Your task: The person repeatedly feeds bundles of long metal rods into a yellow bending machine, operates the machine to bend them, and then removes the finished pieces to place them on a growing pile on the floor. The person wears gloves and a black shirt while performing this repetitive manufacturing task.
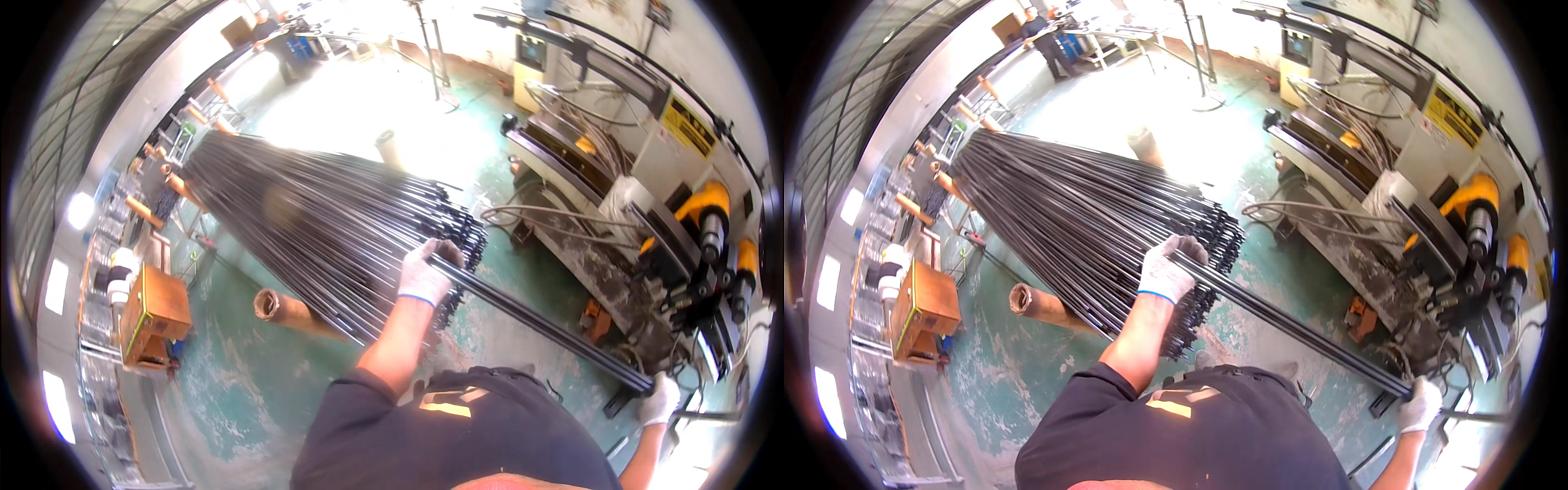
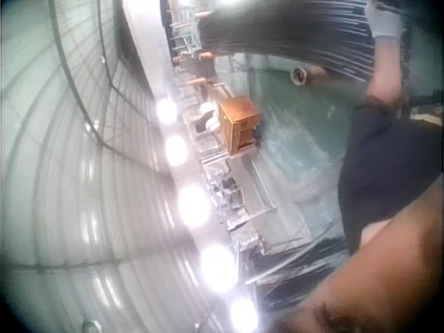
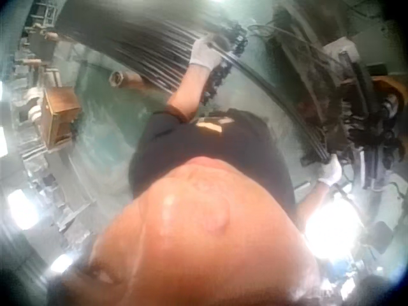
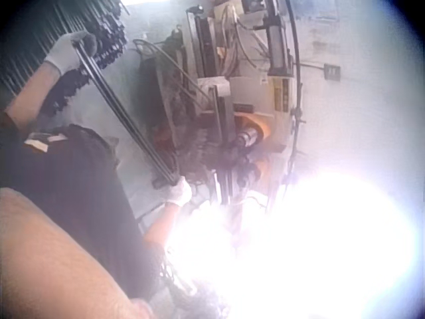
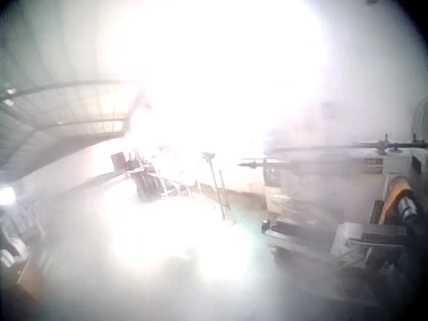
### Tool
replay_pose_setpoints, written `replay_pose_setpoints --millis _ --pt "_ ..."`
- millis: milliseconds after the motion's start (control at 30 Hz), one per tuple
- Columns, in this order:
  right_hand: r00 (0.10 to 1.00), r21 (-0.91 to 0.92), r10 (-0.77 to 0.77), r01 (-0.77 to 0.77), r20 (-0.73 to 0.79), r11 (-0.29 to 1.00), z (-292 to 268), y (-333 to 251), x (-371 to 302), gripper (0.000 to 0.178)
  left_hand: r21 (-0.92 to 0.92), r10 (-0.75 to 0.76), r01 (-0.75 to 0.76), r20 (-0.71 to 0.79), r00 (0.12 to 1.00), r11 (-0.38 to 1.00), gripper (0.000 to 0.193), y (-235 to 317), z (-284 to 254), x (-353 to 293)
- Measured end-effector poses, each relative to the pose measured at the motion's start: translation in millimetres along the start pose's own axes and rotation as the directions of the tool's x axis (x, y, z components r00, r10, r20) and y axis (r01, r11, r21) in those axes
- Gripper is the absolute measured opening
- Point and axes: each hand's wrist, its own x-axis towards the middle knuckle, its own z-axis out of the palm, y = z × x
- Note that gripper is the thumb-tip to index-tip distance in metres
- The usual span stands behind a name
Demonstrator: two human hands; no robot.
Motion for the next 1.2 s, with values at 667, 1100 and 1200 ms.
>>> replay_pose_setpoints --millis 667,1100,1200 --pt "0.818 0.271 0.37 0.272 0.44 -0.924 62.6 53.5 28.9 0.03 0.511 -0.217 -0.031 0.417 0.883 0.859 0.018 -306.4 110.4 -33.8" --pt "0.355 0.696 0.851 0.494 0.386 -0.522 72.5 245.2 61.6 0.026 0.457 -0.284 0.037 0.487 0.826 0.889 0.033 -207.3 211.2 140.1" --pt "0.339 0.668 0.847 0.52 0.41 -0.532 74.2 244.7 94.0 0.03 0.575 -0.177 -0.134 0.452 0.874 0.807 0.025 -223.7 210.9 179.8"
